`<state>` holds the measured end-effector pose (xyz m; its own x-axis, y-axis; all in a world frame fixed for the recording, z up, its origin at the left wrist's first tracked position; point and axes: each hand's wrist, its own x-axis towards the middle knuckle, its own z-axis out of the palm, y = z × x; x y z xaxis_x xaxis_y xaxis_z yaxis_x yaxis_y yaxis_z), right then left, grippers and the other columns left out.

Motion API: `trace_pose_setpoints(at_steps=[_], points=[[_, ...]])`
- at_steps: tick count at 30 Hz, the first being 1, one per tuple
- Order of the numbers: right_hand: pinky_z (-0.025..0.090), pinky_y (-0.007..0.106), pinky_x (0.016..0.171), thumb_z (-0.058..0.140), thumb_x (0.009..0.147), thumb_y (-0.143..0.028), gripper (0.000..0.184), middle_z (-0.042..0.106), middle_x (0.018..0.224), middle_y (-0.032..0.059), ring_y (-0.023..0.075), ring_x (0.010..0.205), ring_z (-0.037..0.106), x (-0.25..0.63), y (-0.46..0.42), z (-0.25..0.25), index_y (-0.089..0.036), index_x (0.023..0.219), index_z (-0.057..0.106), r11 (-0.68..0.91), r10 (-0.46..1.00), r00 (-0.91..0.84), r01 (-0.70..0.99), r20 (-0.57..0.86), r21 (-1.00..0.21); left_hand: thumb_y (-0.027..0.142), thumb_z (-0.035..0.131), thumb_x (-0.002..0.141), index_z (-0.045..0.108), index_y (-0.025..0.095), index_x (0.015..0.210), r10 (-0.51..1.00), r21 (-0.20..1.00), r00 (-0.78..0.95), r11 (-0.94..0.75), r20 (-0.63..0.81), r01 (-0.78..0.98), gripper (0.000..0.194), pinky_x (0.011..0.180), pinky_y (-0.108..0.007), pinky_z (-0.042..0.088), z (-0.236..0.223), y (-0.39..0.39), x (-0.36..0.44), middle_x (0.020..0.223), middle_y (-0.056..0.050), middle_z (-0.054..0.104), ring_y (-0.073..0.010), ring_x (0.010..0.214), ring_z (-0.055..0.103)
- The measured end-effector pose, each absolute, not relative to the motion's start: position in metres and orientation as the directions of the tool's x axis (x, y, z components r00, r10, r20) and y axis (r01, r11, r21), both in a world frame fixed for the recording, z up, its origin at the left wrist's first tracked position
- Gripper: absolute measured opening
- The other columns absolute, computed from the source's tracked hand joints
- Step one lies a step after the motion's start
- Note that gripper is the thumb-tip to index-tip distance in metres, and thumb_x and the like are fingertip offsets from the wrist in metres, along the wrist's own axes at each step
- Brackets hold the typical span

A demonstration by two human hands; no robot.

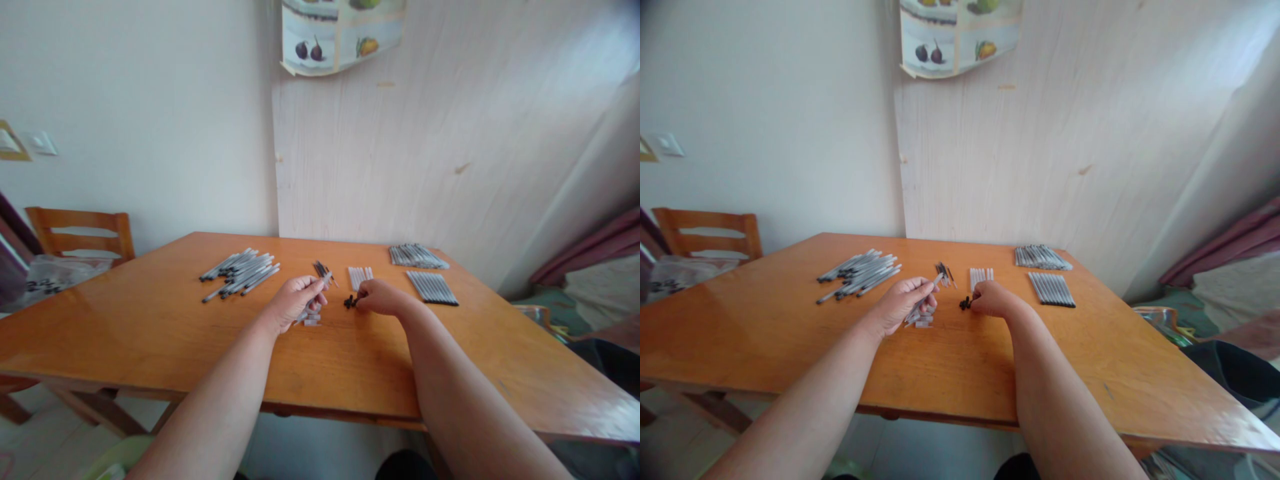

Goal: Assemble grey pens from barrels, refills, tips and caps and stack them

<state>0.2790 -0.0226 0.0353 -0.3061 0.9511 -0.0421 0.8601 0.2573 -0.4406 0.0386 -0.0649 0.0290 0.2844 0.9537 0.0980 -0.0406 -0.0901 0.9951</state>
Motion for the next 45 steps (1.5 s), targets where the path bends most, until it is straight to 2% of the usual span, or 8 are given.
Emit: trace_pose_setpoints(at_steps=[3,5,8,10,12,15,19,45], points=[[0.032,0.023,0.052,0.062,0.068,-0.018,0.004,0.061,0.063,0.0014,0.0131,0.059,0.053,0.280,-0.024,0.040,-0.015,0.070,0.064,0.270,0.953,-0.304,0.825,0.012,-0.497,0.048,0.067,0.081,0.064,0.013,0.089,0.956,0.995,0.275,-0.094,0.100,-0.036,0.035,0.051,-0.019,0.037,0.029,-0.066,0.039,0.073,-0.005,0.067,-0.0067,0.053,0.051],[0.031,0.023,0.051,0.061,0.070,-0.021,0.006,0.058,0.059,0.0007,0.0123,0.056,0.051,0.279,-0.027,0.045,-0.016,0.070,0.062,0.261,0.958,-0.278,0.754,0.066,-0.602,0.047,0.067,0.080,0.064,0.014,0.089,0.956,0.995,0.277,-0.091,0.097,-0.033,0.035,0.051,-0.019,0.038,0.029,-0.066,0.039,0.073,-0.004,0.067,-0.0069,0.053,0.051],[0.032,0.023,0.049,0.061,0.073,-0.028,0.012,0.056,0.060,-0.0001,0.0109,0.053,0.048,0.275,-0.033,0.054,-0.017,0.076,0.059,0.247,0.961,-0.233,0.490,0.148,-0.836,0.047,0.067,0.080,0.063,0.013,0.090,0.949,0.996,0.303,-0.079,0.084,-0.030,0.036,0.051,-0.019,0.038,0.029,-0.067,0.039,0.073,-0.004,0.066,-0.0072,0.054,0.051],[0.033,0.023,0.049,0.063,0.074,-0.033,0.018,0.057,0.062,-0.0006,0.0099,0.052,0.047,0.273,-0.037,0.058,-0.017,0.079,0.057,0.259,0.952,-0.235,0.266,0.198,-0.929,0.047,0.067,0.081,0.063,0.013,0.091,0.944,0.996,0.320,-0.078,0.084,-0.032,0.036,0.051,-0.020,0.038,0.029,-0.067,0.039,0.073,-0.004,0.066,-0.0074,0.054,0.052],[0.033,0.023,0.049,0.067,0.073,-0.037,0.023,0.057,0.064,-0.0009,0.0091,0.052,0.046,0.269,-0.040,0.060,-0.018,0.079,0.055,0.273,0.938,-0.248,0.108,0.240,-0.956,0.048,0.066,0.081,0.063,0.013,0.091,0.940,0.996,0.330,-0.078,0.084,-0.032,0.036,0.051,-0.020,0.038,0.030,-0.068,0.040,0.073,-0.004,0.065,-0.0077,0.054,0.052],[0.034,0.023,0.049,0.071,0.070,-0.038,0.027,0.057,0.065,-0.0009,0.0086,0.052,0.045,0.264,-0.043,0.062,-0.018,0.078,0.055,0.282,0.924,-0.270,0.006,0.270,-0.959,0.048,0.067,0.081,0.064,0.014,0.090,0.940,0.997,0.331,-0.079,0.080,-0.019,0.035,0.051,-0.020,0.038,0.031,-0.069,0.041,0.073,-0.004,0.065,-0.0077,0.054,0.051],[0.034,0.022,0.048,0.071,0.070,-0.035,0.024,0.057,0.064,-0.0017,0.0080,0.051,0.045,0.258,-0.047,0.063,-0.017,0.079,0.058,0.288,0.909,-0.310,-0.019,0.279,-0.957,0.047,0.066,0.081,0.065,0.014,0.091,0.935,0.997,0.346,-0.081,0.077,-0.005,0.035,0.051,-0.019,0.037,0.032,-0.070,0.041,0.073,-0.004,0.065,-0.0077,0.055,0.051],[0.034,0.022,0.051,0.068,0.072,-0.033,0.019,0.054,0.063,-0.0028,0.0089,0.054,0.046,0.251,-0.052,0.062,-0.018,0.079,0.059,0.299,0.889,-0.387,0.083,0.246,-0.951,0.051,0.065,0.081,0.066,0.014,0.093,0.921,0.994,0.381,-0.103,0.080,0.041,0.038,0.050,-0.020,0.035,0.027,-0.068,0.040,0.075,-0.005,0.066,-0.0082,0.055,0.052]])
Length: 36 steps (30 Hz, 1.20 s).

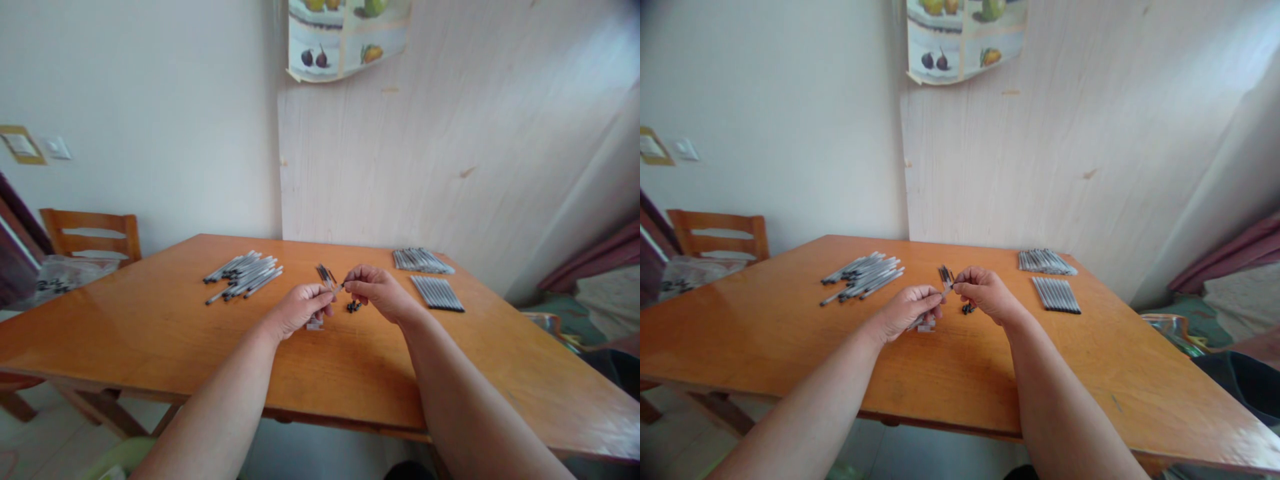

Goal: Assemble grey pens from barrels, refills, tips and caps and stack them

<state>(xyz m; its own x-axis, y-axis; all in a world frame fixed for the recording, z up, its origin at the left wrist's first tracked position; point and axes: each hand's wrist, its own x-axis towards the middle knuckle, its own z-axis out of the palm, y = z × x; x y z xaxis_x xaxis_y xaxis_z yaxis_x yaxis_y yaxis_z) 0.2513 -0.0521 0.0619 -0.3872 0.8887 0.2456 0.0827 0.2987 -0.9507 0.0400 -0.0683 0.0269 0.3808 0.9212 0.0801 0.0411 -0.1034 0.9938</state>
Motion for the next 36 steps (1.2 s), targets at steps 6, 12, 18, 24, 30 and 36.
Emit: trace_pose_setpoints(at_steps=[6,12,18,24,30,36], points=[[0.036,0.022,0.051,0.067,0.072,-0.033,0.019,0.054,0.065,-0.0022,0.0095,0.055,0.046,0.252,-0.055,0.066,-0.018,0.080,0.059,0.288,0.899,-0.392,0.188,0.197,-0.939,0.049,0.065,0.081,0.065,0.015,0.089,0.914,0.989,0.396,-0.127,0.086,0.076,0.035,0.051,-0.020,0.035,0.026,-0.069,0.040,0.074,-0.004,0.066,-0.0078,0.055,0.052],[0.037,0.022,0.052,0.067,0.073,-0.032,0.019,0.057,0.068,-0.0012,0.0095,0.056,0.048,0.256,-0.052,0.063,-0.017,0.082,0.060,0.290,0.885,-0.427,0.189,0.188,-0.938,0.048,0.065,0.081,0.064,0.015,0.087,0.913,0.985,0.401,-0.129,0.073,0.114,0.034,0.051,-0.020,0.036,0.028,-0.070,0.041,0.074,-0.005,0.067,-0.0080,0.055,0.052],[0.038,0.023,0.053,0.068,0.074,-0.035,0.022,0.060,0.071,0.0003,0.0097,0.058,0.051,0.257,-0.051,0.061,-0.017,0.085,0.063,0.275,0.879,-0.443,0.171,0.175,-0.946,0.047,0.062,0.084,0.062,0.015,0.086,0.912,0.982,0.402,-0.146,0.084,0.124,0.033,0.052,-0.020,0.036,0.027,-0.069,0.041,0.074,-0.004,0.066,-0.0079,0.056,0.052],[0.035,0.023,0.050,0.068,0.076,-0.040,0.023,0.058,0.067,0.0004,0.0096,0.055,0.047,0.256,-0.052,0.061,-0.017,0.077,0.061,0.285,0.891,-0.421,0.230,0.169,-0.931,0.047,0.063,0.083,0.061,0.015,0.083,0.914,0.974,0.394,-0.170,0.098,0.152,0.032,0.051,-0.020,0.036,0.027,-0.069,0.043,0.073,-0.003,0.065,-0.0074,0.055,0.050],[0.035,0.025,0.052,0.058,0.083,-0.045,0.031,0.050,0.058,-0.0019,0.0110,0.054,0.044,0.252,-0.051,0.057,-0.020,0.065,0.051,0.393,0.882,-0.410,0.369,0.232,-0.842,0.047,0.066,0.080,0.061,0.015,0.081,0.916,0.969,0.385,-0.185,0.111,0.161,0.033,0.054,-0.021,0.038,0.028,-0.071,0.044,0.072,-0.002,0.064,-0.0075,0.055,0.050],[0.030,0.026,0.052,0.047,0.089,-0.048,0.040,0.040,0.056,-0.0034,0.0112,0.054,0.037,0.246,-0.047,0.053,-0.021,0.059,0.043,0.493,0.853,-0.425,0.468,0.303,-0.733,0.048,0.066,0.080,0.060,0.016,0.081,0.912,0.971,0.398,-0.179,0.103,0.157,0.033,0.055,-0.021,0.040,0.025,-0.071,0.045,0.071,-0.001,0.064,-0.0085,0.057,0.053]])
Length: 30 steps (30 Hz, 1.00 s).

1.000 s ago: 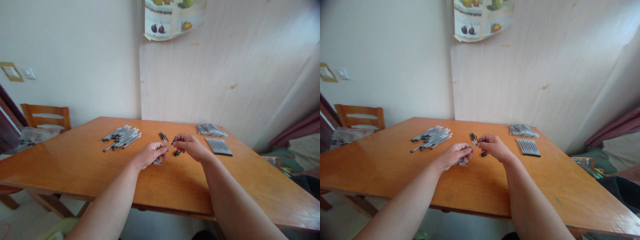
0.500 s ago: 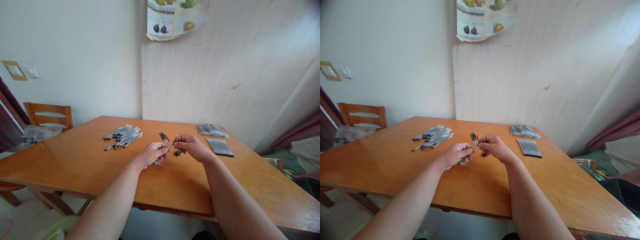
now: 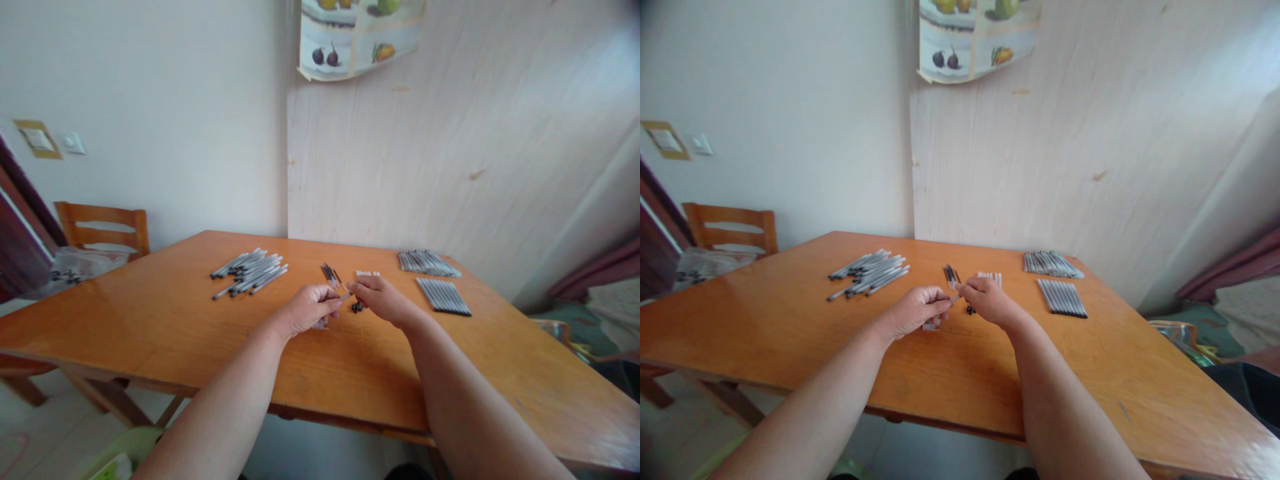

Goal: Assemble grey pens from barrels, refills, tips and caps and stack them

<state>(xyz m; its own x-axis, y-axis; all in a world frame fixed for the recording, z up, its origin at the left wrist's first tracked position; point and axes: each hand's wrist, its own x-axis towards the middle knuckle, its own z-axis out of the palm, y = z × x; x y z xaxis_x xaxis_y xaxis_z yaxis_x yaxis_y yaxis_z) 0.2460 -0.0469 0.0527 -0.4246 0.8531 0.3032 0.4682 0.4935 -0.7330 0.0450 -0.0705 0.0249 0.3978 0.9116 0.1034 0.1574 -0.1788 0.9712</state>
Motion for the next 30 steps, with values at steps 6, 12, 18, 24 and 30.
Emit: trace_pose_setpoints(at_steps=[6,12,18,24,30], points=[[0.028,0.026,0.051,0.040,0.091,-0.061,0.053,0.036,0.054,-0.0037,0.0102,0.051,0.033,0.245,-0.044,0.049,-0.021,0.056,0.040,0.496,0.846,-0.441,0.447,0.299,-0.744,0.048,0.064,0.082,0.061,0.016,0.084,0.910,0.971,0.402,-0.181,0.105,0.157,0.033,0.054,-0.021,0.040,0.026,-0.071,0.044,0.072,-0.001,0.064,-0.0084,0.056,0.053],[0.036,0.026,0.053,0.042,0.091,-0.057,0.046,0.054,0.062,0.0007,0.0122,0.055,0.047,0.247,-0.048,0.055,-0.019,0.067,0.053,0.432,0.877,-0.395,0.392,0.275,-0.812,0.049,0.062,0.083,0.062,0.015,0.082,0.913,0.966,0.385,-0.208,0.135,0.155,0.034,0.054,-0.021,0.037,0.026,-0.069,0.043,0.073,-0.003,0.066,-0.0082,0.056,0.052],[0.040,0.024,0.053,0.055,0.084,-0.046,0.029,0.057,0.067,0.0009,0.0115,0.056,0.051,0.245,-0.053,0.058,-0.019,0.074,0.053,0.379,0.882,-0.412,0.332,0.229,-0.864,0.049,0.060,0.085,0.062,0.015,0.083,0.911,0.966,0.391,-0.207,0.133,0.154,0.034,0.053,-0.020,0.036,0.026,-0.069,0.044,0.073,-0.003,0.066,-0.0081,0.057,0.051],[0.035,0.024,0.053,0.046,0.089,-0.048,0.040,0.047,0.056,-0.0018,0.0111,0.054,0.043,0.243,-0.049,0.053,-0.020,0.060,0.046,0.485,0.860,-0.414,0.482,0.298,-0.730,0.052,0.065,0.080,0.061,0.015,0.081,0.907,0.974,0.405,-0.182,0.112,0.138,0.037,0.055,-0.021,0.038,0.026,-0.070,0.044,0.073,-0.003,0.065,-0.0086,0.058,0.053],[0.029,0.025,0.050,0.042,0.090,-0.059,0.050,0.040,0.054,-0.0036,0.0101,0.051,0.036,0.242,-0.042,0.045,-0.020,0.058,0.042,0.507,0.843,-0.441,0.456,0.309,-0.732,0.051,0.065,0.080,0.061,0.015,0.083,0.909,0.973,0.402,-0.180,0.108,0.146,0.036,0.055,-0.022,0.039,0.025,-0.070,0.044,0.073,-0.003,0.065,-0.0089,0.058,0.054]])
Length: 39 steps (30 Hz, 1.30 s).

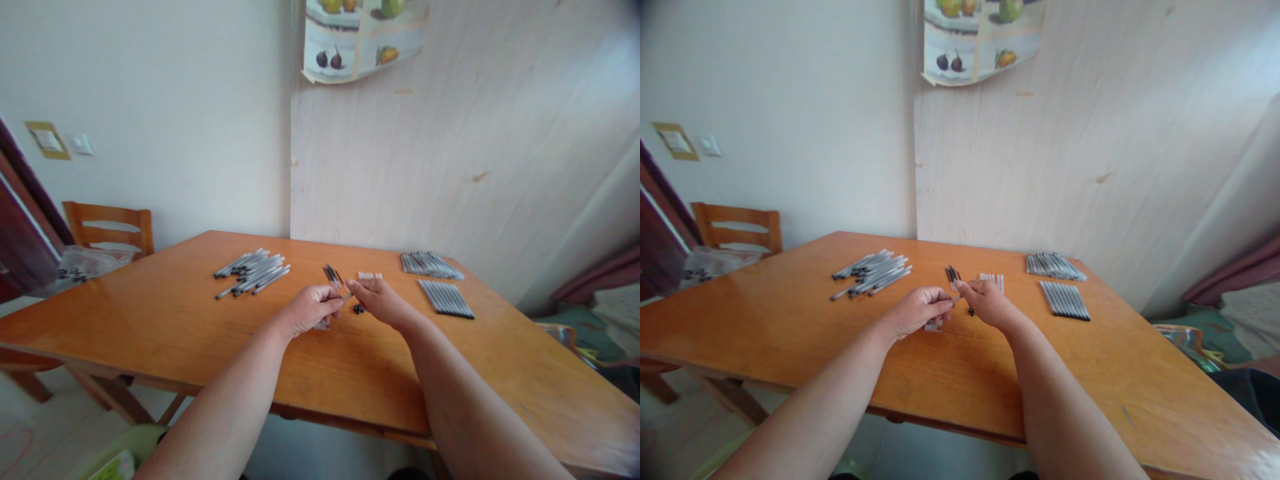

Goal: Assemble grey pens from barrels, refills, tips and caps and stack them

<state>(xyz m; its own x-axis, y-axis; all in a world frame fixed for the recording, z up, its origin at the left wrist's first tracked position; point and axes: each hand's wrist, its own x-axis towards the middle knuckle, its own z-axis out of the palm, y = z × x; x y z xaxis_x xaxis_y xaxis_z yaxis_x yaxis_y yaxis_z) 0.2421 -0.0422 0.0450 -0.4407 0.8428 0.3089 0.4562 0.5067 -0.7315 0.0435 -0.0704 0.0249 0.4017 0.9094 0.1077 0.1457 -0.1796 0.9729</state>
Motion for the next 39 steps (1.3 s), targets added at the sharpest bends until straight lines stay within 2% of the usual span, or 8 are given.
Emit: trace_pose_setpoints(at_steps=[6,9,13,17,26,30,34,39], points=[[0.035,0.025,0.050,0.033,0.091,-0.067,0.059,0.049,0.054,-0.0005,0.0112,0.049,0.044,0.245,-0.043,0.047,-0.019,0.062,0.052,0.438,0.877,-0.389,0.408,0.281,-0.802,0.052,0.063,0.081,0.063,0.015,0.085,0.916,0.971,0.381,-0.190,0.123,0.142,0.037,0.054,-0.022,0.038,0.027,-0.070,0.043,0.074,-0.004,0.067,-0.0092,0.057,0.054],[0.040,0.025,0.051,0.037,0.092,-0.063,0.052,0.059,0.065,0.0023,0.0118,0.053,0.051,0.245,-0.047,0.051,-0.018,0.077,0.057,0.409,0.879,-0.391,0.322,0.273,-0.854,0.053,0.062,0.082,0.064,0.014,0.088,0.917,0.971,0.379,-0.191,0.125,0.141,0.039,0.053,-0.022,0.038,0.027,-0.069,0.043,0.074,-0.005,0.067,-0.0094,0.057,0.054],[0.043,0.024,0.054,0.050,0.089,-0.053,0.037,0.061,0.071,0.0025,0.0112,0.057,0.053,0.244,-0.051,0.054,-0.018,0.079,0.057,0.403,0.875,-0.398,0.288,0.274,-0.869,0.053,0.059,0.084,0.064,0.014,0.089,0.914,0.970,0.385,-0.195,0.126,0.146,0.040,0.053,-0.022,0.037,0.027,-0.069,0.043,0.073,-0.005,0.067,-0.0086,0.055,0.052],[0.040,0.023,0.052,0.052,0.087,-0.051,0.036,0.059,0.067,0.0013,0.0108,0.054,0.052,0.242,-0.050,0.051,-0.019,0.073,0.055,0.426,0.880,-0.377,0.353,0.290,-0.833,0.053,0.060,0.083,0.063,0.014,0.084,0.910,0.966,0.394,-0.205,0.130,0.156,0.039,0.053,-0.022,0.037,0.027,-0.070,0.043,0.074,-0.005,0.066,-0.0087,0.057,0.052],[0.030,0.025,0.052,0.045,0.090,-0.060,0.052,0.045,0.052,-0.0021,0.0115,0.052,0.041,0.238,-0.044,0.048,-0.021,0.056,0.044,0.548,0.835,-0.374,0.503,0.404,-0.668,0.050,0.065,0.080,0.062,0.015,0.083,0.910,0.974,0.397,-0.183,0.116,0.134,0.035,0.054,-0.021,0.037,0.025,-0.070,0.042,0.074,-0.003,0.065,-0.0085,0.058,0.052],[0.033,0.025,0.051,0.046,0.089,-0.059,0.048,0.051,0.055,-0.0011,0.0114,0.052,0.046,0.237,-0.047,0.048,-0.020,0.061,0.049,0.481,0.874,-0.325,0.463,0.362,-0.745,0.051,0.064,0.081,0.063,0.015,0.084,0.916,0.975,0.383,-0.183,0.123,0.125,0.037,0.053,-0.021,0.036,0.027,-0.071,0.042,0.074,-0.004,0.066,-0.0085,0.057,0.052],[0.041,0.024,0.051,0.051,0.088,-0.053,0.037,0.062,0.069,0.0024,0.0112,0.055,0.053,0.237,-0.051,0.052,-0.018,0.078,0.058,0.368,0.903,-0.332,0.273,0.272,-0.889,0.055,0.062,0.082,0.064,0.014,0.088,0.930,0.983,0.354,-0.145,0.098,0.109,0.041,0.052,-0.020,0.037,0.029,-0.071,0.042,0.072,-0.004,0.066,-0.0078,0.054,0.050],[0.041,0.023,0.050,0.058,0.084,-0.049,0.032,0.062,0.068,0.0021,0.0102,0.055,0.052,0.237,-0.053,0.053,-0.017,0.079,0.060,0.336,0.897,-0.367,0.205,0.245,-0.919,0.054,0.063,0.081,0.063,0.014,0.088,0.933,0.987,0.349,-0.131,0.090,0.096,0.040,0.052,-0.020,0.037,0.029,-0.071,0.042,0.073,-0.003,0.065,-0.0072,0.055,0.051]])
